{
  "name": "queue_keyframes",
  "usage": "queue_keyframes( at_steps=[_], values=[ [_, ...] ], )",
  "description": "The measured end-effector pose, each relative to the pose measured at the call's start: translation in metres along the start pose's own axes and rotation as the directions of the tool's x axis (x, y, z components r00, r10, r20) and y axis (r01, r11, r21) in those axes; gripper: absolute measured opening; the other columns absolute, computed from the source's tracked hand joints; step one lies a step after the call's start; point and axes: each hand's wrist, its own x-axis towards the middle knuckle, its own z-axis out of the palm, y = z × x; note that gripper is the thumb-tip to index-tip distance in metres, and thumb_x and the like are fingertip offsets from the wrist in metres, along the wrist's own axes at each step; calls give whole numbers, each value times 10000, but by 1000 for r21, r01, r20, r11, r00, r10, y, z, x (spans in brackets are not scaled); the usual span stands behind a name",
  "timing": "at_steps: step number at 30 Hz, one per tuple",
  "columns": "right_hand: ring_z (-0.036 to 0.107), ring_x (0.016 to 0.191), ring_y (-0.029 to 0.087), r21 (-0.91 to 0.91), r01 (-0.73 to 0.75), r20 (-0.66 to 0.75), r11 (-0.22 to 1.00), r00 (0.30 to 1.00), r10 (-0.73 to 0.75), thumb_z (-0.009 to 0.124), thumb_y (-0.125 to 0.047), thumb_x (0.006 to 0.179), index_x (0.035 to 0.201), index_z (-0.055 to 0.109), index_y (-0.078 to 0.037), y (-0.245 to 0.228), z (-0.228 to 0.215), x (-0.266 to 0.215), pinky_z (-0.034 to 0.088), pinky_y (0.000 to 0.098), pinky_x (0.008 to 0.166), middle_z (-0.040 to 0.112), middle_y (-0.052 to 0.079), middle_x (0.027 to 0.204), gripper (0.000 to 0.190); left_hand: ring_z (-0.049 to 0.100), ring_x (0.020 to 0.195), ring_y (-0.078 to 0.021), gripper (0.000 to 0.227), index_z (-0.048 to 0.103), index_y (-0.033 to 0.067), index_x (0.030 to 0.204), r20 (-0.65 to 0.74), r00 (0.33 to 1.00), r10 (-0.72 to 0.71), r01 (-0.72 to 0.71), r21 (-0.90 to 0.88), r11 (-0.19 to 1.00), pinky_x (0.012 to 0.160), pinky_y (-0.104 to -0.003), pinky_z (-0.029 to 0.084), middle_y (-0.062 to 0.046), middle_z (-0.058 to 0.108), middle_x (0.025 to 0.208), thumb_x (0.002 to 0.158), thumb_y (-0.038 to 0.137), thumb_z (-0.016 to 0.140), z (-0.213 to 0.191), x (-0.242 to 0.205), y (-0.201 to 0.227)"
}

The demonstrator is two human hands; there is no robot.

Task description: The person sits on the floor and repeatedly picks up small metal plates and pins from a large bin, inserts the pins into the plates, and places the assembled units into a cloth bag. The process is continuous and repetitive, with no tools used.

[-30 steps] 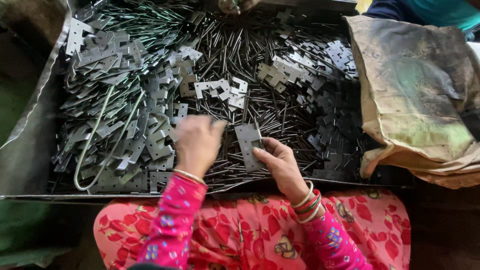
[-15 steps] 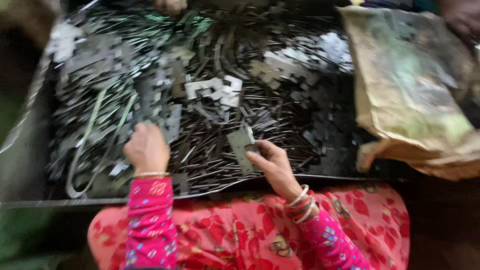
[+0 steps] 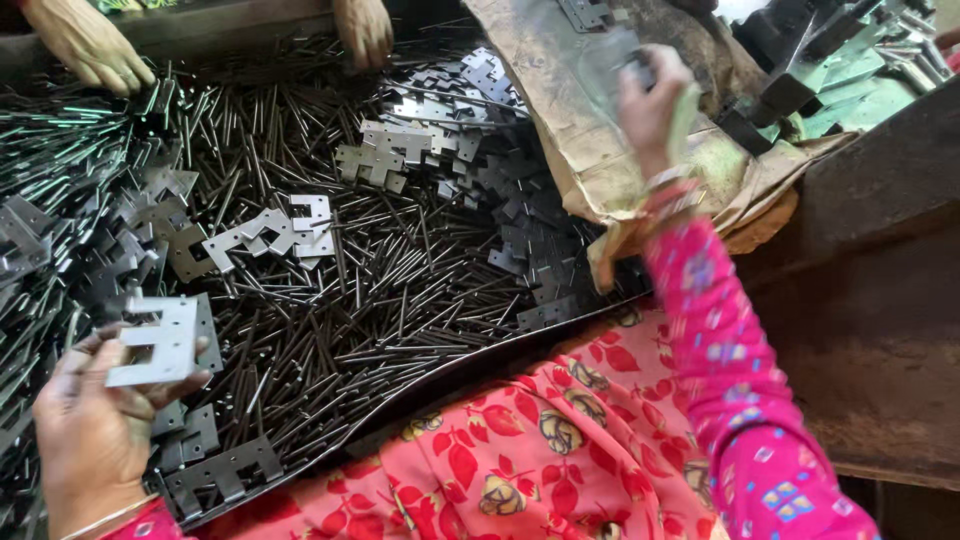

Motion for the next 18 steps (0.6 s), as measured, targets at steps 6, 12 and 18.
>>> queue_keyframes(
  at_steps=[6,12,18],
  values=[
    [721,882,265,-446,112,46,888,994,-102,786,-261,896,1087,730,-32,40,-11,10,572,376,765,731,143,992,302,729,989,-314,480,508,-8,1390,146,989,10,35,-299,954,793,-397,625,-200,688,1227,1047,317,594,28,-2,10],
    [694,917,317,12,574,-11,819,819,-574,714,-108,993,1060,688,-43,-69,-17,-93,563,423,856,703,156,980,97,741,844,-223,492,556,32,1306,247,969,-13,-52,254,966,712,-322,630,-155,711,1051,846,48,730,84,-16,-29],
    [684,875,363,-60,423,662,904,695,-281,799,-339,765,933,703,-76,-84,48,-170,549,495,702,689,140,863,327,744,860,-269,175,678,4,1052,499,861,-100,167,-91,982,648,-444,616,-164,721,1038,886,-22,628,85,-27,-35]
  ],
)
